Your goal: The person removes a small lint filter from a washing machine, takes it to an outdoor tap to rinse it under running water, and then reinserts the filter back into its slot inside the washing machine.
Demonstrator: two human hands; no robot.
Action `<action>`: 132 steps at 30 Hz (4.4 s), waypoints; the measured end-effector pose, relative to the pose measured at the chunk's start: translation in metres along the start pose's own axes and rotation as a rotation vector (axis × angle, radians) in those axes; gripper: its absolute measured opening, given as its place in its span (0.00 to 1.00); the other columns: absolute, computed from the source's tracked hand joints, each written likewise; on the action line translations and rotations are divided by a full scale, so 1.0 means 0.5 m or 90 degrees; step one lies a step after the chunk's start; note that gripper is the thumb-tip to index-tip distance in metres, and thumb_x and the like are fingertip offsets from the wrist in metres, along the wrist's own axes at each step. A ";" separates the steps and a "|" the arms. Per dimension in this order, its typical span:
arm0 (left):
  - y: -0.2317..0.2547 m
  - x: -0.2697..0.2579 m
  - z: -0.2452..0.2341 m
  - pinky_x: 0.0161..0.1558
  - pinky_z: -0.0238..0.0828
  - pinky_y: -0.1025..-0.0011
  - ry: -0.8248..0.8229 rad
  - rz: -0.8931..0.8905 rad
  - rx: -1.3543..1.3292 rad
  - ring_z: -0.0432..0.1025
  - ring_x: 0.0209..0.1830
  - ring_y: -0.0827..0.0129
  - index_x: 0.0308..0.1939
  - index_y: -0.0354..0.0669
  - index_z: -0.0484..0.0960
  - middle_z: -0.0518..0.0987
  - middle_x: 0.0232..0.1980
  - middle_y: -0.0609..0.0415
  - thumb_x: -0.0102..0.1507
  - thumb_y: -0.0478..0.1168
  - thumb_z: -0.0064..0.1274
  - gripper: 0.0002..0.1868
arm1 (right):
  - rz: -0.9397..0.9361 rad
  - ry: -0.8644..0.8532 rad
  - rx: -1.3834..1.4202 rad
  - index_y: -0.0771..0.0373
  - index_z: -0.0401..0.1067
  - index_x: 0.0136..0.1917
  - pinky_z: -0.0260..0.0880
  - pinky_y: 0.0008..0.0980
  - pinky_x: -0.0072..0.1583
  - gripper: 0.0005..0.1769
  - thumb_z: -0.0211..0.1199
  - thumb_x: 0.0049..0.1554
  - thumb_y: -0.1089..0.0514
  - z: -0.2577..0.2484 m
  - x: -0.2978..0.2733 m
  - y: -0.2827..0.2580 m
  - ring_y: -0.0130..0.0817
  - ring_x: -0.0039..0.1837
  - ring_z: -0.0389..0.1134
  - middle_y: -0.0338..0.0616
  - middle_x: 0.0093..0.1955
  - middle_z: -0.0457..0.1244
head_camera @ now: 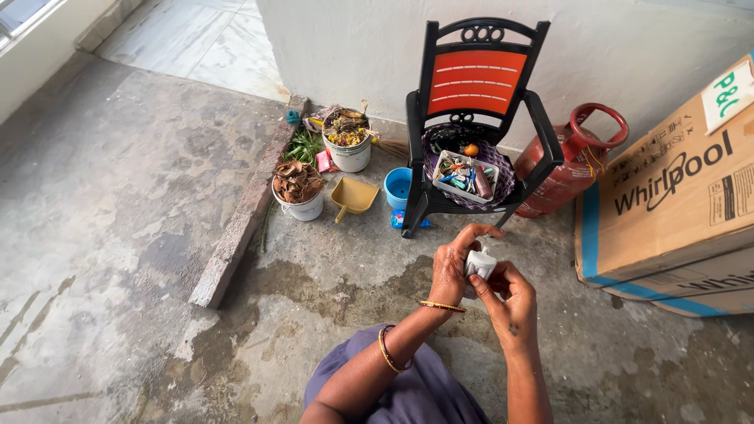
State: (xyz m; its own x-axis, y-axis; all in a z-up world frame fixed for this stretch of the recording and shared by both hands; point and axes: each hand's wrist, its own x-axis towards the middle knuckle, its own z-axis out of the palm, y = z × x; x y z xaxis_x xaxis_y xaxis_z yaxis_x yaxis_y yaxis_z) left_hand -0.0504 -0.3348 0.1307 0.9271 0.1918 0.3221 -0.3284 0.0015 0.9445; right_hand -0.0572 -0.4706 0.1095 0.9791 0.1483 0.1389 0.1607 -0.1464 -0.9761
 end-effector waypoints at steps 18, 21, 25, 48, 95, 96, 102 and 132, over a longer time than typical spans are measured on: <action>-0.081 0.053 0.169 0.25 0.49 0.72 -0.054 -0.039 -0.025 0.57 0.21 0.80 0.48 0.48 0.82 0.61 0.21 0.62 0.67 0.78 0.20 0.45 | 0.008 0.094 0.104 0.65 0.70 0.51 0.71 0.31 0.56 0.11 0.64 0.54 0.68 -0.113 0.020 0.071 0.28 0.51 0.70 0.40 0.45 0.67; -0.111 0.080 0.232 0.23 0.55 0.72 -0.108 -0.065 0.007 0.61 0.19 0.79 0.50 0.47 0.82 0.65 0.18 0.62 0.62 0.80 0.28 0.45 | 0.059 0.079 0.290 0.63 0.67 0.58 0.68 0.30 0.56 0.20 0.65 0.52 0.69 -0.182 0.031 0.109 0.27 0.52 0.66 0.40 0.49 0.64; -0.184 0.114 0.336 0.31 0.56 0.74 -0.217 -0.067 -0.116 0.60 0.28 0.79 0.44 0.45 0.84 0.67 0.29 0.63 0.68 0.79 0.26 0.45 | 0.102 0.056 0.490 0.64 0.67 0.59 0.66 0.30 0.58 0.22 0.65 0.52 0.69 -0.287 0.064 0.138 0.29 0.57 0.65 0.42 0.53 0.64; -0.236 0.214 1.084 0.26 0.54 0.69 -0.560 0.008 0.014 0.61 0.18 0.74 0.43 0.45 0.88 0.61 0.18 0.58 0.59 0.86 0.25 0.53 | 0.140 0.604 -0.136 0.67 0.75 0.46 0.68 0.26 0.47 0.08 0.67 0.50 0.67 -0.868 0.119 0.251 0.24 0.43 0.67 0.36 0.43 0.69; -0.361 0.356 2.450 0.24 0.49 0.71 -0.779 -0.085 -0.170 0.60 0.19 0.81 0.45 0.46 0.83 0.65 0.20 0.63 0.65 0.79 0.21 0.46 | 0.011 0.464 0.596 0.65 0.66 0.62 0.48 0.21 0.29 0.23 0.66 0.55 0.69 -2.196 0.285 0.446 0.16 0.26 0.51 0.36 0.39 0.64; -0.363 0.357 2.466 0.24 0.49 0.71 -0.782 -0.095 -0.154 0.59 0.19 0.80 0.46 0.46 0.83 0.64 0.18 0.62 0.65 0.79 0.22 0.46 | 0.006 0.456 0.581 0.65 0.66 0.62 0.49 0.21 0.30 0.22 0.67 0.56 0.69 -2.217 0.289 0.448 0.16 0.26 0.51 0.37 0.39 0.64; -0.375 0.387 2.586 0.25 0.46 0.72 -0.632 -0.064 -0.123 0.56 0.22 0.82 0.45 0.48 0.82 0.59 0.21 0.64 0.67 0.75 0.27 0.39 | 0.111 0.596 0.228 0.65 0.64 0.60 0.60 0.20 0.37 0.22 0.67 0.55 0.64 -2.322 0.351 0.447 0.16 0.41 0.63 0.34 0.48 0.67; -0.310 0.303 3.054 0.26 0.52 0.75 -0.606 0.028 -0.108 0.63 0.20 0.79 0.49 0.48 0.83 0.69 0.25 0.61 0.68 0.75 0.16 0.46 | -0.021 0.387 0.525 0.64 0.59 0.63 0.52 0.19 0.28 0.25 0.68 0.58 0.63 -2.839 0.275 0.546 0.15 0.26 0.54 0.45 0.44 0.64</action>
State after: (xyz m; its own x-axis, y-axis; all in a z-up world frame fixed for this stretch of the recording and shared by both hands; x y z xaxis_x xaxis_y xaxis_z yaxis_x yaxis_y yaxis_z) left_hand 0.4169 -1.8047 0.1314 0.6471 -0.6800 0.3447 -0.3187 0.1695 0.9326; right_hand 0.2981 -1.8785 0.0993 0.9099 -0.4147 0.0048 0.2776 0.6006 -0.7498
